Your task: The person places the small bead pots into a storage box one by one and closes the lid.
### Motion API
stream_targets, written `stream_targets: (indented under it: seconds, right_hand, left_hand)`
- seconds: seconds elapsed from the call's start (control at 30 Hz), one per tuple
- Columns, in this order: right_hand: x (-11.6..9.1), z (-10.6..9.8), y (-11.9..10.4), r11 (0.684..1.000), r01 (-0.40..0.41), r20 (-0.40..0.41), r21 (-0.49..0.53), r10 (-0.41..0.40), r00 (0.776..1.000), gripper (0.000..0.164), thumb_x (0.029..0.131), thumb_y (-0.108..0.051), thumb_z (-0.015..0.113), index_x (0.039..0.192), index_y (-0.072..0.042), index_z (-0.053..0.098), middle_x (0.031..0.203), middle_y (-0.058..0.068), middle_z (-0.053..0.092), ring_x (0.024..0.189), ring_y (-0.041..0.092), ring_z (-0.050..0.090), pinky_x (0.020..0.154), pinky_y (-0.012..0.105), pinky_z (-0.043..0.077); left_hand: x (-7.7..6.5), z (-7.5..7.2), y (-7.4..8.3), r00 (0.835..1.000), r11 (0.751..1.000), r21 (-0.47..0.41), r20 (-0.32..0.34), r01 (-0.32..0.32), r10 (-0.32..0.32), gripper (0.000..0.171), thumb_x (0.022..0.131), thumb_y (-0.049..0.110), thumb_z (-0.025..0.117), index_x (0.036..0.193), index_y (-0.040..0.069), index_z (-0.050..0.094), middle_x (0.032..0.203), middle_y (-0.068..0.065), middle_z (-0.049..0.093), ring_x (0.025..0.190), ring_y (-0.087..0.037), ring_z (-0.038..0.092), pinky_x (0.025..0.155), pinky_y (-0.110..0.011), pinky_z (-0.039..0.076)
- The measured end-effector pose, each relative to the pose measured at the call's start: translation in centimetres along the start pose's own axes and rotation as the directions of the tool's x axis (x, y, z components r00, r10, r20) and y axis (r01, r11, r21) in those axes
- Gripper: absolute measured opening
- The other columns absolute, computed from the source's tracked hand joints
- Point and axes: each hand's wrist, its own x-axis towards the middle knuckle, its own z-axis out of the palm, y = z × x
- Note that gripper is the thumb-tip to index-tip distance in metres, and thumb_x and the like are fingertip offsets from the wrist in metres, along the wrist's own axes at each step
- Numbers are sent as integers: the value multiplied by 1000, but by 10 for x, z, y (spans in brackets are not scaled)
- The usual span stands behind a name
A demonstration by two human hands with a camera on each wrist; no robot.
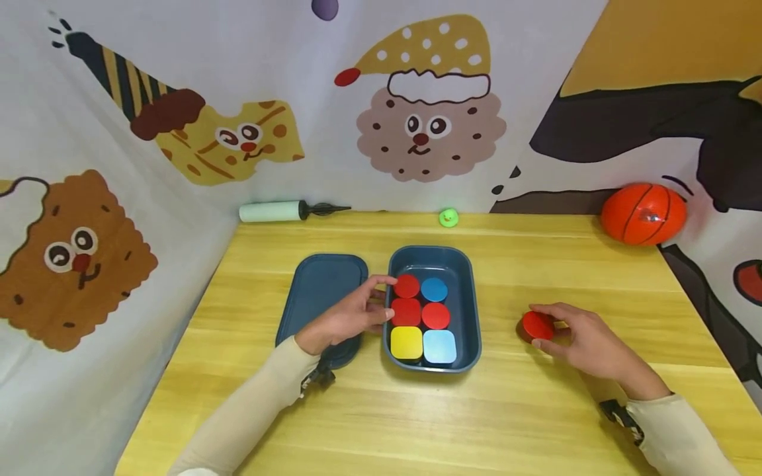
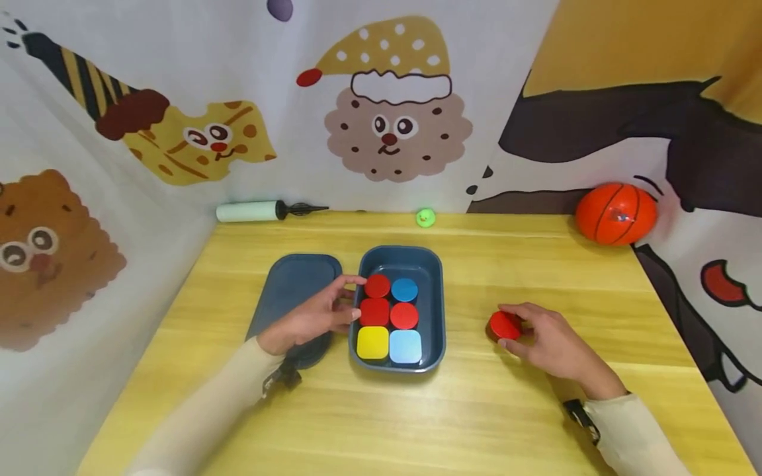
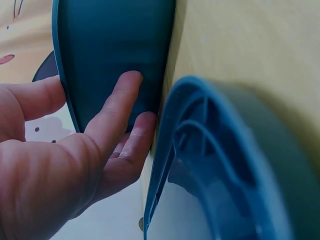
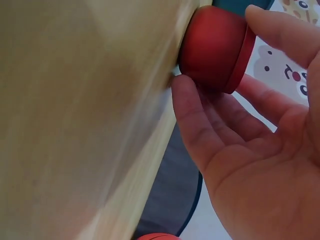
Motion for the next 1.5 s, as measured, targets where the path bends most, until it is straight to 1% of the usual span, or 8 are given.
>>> stream_targets:
  seconds: [0.13,0.3,0.53,0.8,0.97,1.1,1.33,1.5]
  right_hand:
    - [-1,-1,1,1000,-5,-4,1,5,1000,63,84,-17,92,139,-1,66,122,12,74,100,24,71,73,24,63]
    - [2,-6,-2,999,-36,4,23,36,999,67,84,-22,93,140,0,64,122,14,73,101,25,70,74,25,63]
    - [15,-15,-9,1000,21,-85,-14,-22,996,61,82,-23,94,134,-2,69,120,11,75,96,11,69,73,29,65]
    - [42,-23,-25,997,58,-118,-46,-63,991,62,84,-28,92,136,-5,69,123,9,75,95,18,71,76,25,63]
    - [62,-25,-37,998,53,-129,-24,-56,990,63,84,-27,92,138,-4,67,128,11,74,95,22,72,77,30,63]
    - [82,-24,-45,996,82,-131,-19,-84,988,62,86,-26,90,139,-3,66,129,14,74,98,25,72,77,35,64]
    - [116,-17,-61,997,72,-109,42,-67,992,61,86,-26,90,138,-4,67,128,12,73,103,25,69,81,35,63]
    - [139,-3,-69,991,91,-80,99,-83,993,61,89,-32,87,139,-4,66,126,12,71,108,28,67,85,49,65]
  left_hand:
    - [2,0,0,1000,1000,5,-13,-2,3,65,106,7,63,161,22,32,149,-20,43,116,-29,63,96,-45,63]
    - [1,0,-1,1000,1000,5,-15,14,-14,65,106,7,64,161,22,33,148,-20,44,115,-29,63,96,-45,63]
    - [-1,0,0,1000,1000,7,-19,12,-12,66,105,7,64,161,22,32,147,-20,44,115,-29,63,96,-45,63]
    - [0,-1,0,1000,1000,16,-17,10,-10,66,106,8,64,162,22,32,148,-20,44,115,-29,63,97,-46,62]
    - [1,0,-2,1000,1000,16,-7,2,-2,65,106,8,63,162,22,32,149,-21,44,117,-30,63,97,-46,62]
    - [2,0,-3,1000,1000,15,-9,6,-6,65,106,7,63,161,23,32,149,-21,44,118,-30,63,98,-46,62]
    - [2,1,-1,1000,1000,14,-11,9,-9,66,105,7,64,161,23,33,149,-20,44,119,-30,63,97,-46,62]
    - [2,1,0,1000,1000,21,-13,16,-16,66,105,7,65,160,23,34,150,-19,45,119,-29,63,97,-46,63]
